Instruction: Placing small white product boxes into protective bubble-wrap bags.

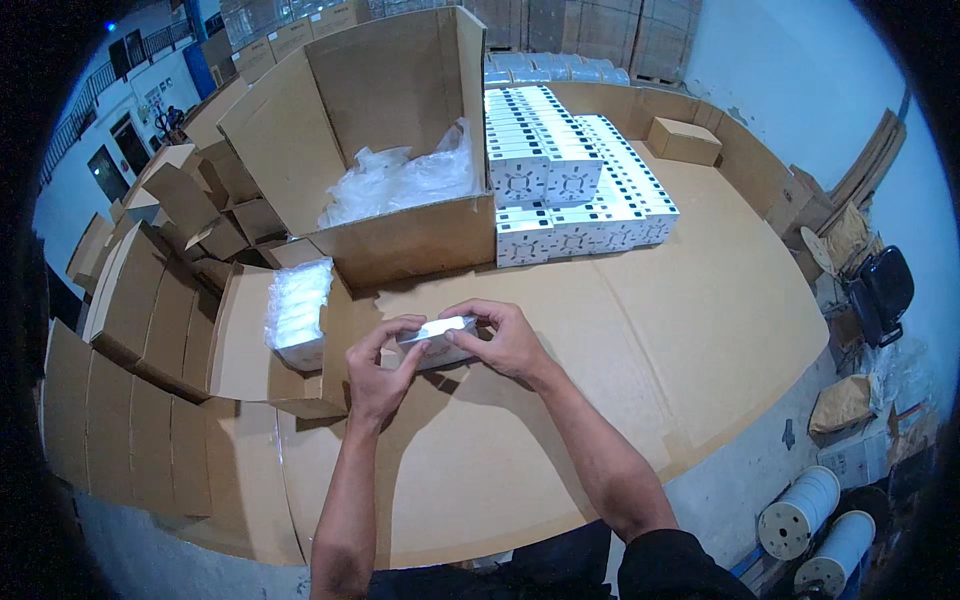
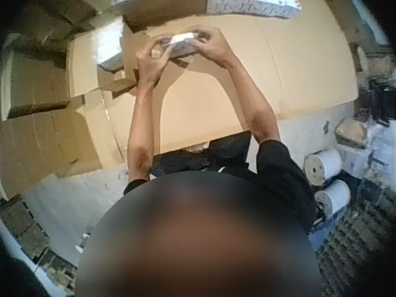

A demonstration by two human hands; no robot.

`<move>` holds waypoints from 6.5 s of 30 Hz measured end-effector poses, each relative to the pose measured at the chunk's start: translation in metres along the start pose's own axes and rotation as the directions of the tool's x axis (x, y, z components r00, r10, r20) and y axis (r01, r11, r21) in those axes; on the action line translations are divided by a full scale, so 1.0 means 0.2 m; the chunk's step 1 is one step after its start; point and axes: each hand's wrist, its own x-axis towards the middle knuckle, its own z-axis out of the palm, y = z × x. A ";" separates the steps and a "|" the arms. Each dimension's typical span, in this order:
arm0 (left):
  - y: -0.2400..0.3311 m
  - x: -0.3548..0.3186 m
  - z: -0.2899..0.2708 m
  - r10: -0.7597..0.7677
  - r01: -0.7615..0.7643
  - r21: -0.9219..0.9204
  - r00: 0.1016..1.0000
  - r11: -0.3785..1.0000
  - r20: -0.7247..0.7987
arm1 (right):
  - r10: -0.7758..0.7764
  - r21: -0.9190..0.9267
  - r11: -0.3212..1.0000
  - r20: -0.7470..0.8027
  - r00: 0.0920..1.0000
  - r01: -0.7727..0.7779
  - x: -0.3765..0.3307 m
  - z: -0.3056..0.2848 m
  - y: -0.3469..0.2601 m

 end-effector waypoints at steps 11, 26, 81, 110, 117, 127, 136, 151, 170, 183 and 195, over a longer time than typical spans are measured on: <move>-0.08 -0.01 0.03 -0.411 0.416 -0.412 0.906 0.811 0.106 | -0.177 -0.295 0.941 -0.013 0.984 0.166 0.01 0.00 -0.05; -0.06 -0.28 0.00 -0.286 0.286 -0.013 0.958 0.958 0.020 | -0.185 -0.749 0.597 0.221 0.957 0.288 0.05 0.03 -0.26; 0.45 -0.92 -0.29 -0.352 0.216 0.594 0.928 0.775 0.123 | -0.540 -0.654 0.412 0.385 0.748 0.634 0.31 0.79 -0.15; -0.01 -0.07 0.14 -0.114 -0.008 0.437 0.960 0.899 0.254 | -0.550 -0.762 0.594 -0.151 0.821 0.257 0.11 -0.70 -0.21; -0.01 -0.06 0.15 -0.134 -0.012 0.467 0.952 0.884 0.277 | -0.663 -0.952 0.305 -0.218 0.716 -0.008 0.32 -0.88 -0.24; 0.01 -0.05 0.15 -0.160 0.007 0.477 0.946 0.879 0.282 | -0.619 -0.947 0.307 -0.274 0.736 -0.095 0.39 -0.89 -0.21; 0.00 -0.07 0.14 -0.131 -0.009 0.461 0.954 0.888 0.270 | -0.500 -0.868 0.479 -0.394 0.771 -0.133 0.34 -0.87 -0.18; -0.04 -0.08 0.05 -0.283 0.278 0.079 0.956 0.957 0.072 | -0.543 -0.786 0.609 -0.313 0.779 0.108 0.10 -0.38 -0.23; -0.15 -0.04 -0.04 -0.587 0.567 -0.426 0.804 0.705 0.098 | -0.354 -0.628 0.741 -0.064 0.933 0.238 -0.02 0.17 -0.04; -0.14 -0.01 0.00 -0.542 0.489 -0.426 0.840 0.761 -0.004 | -0.231 -0.203 0.962 -0.247 0.941 0.183 0.07 0.12 0.21; -0.22 -0.05 0.01 -0.431 0.401 -0.372 0.902 0.837 0.002 | -0.162 -0.171 0.977 -0.223 0.961 0.125 0.05 0.11 0.17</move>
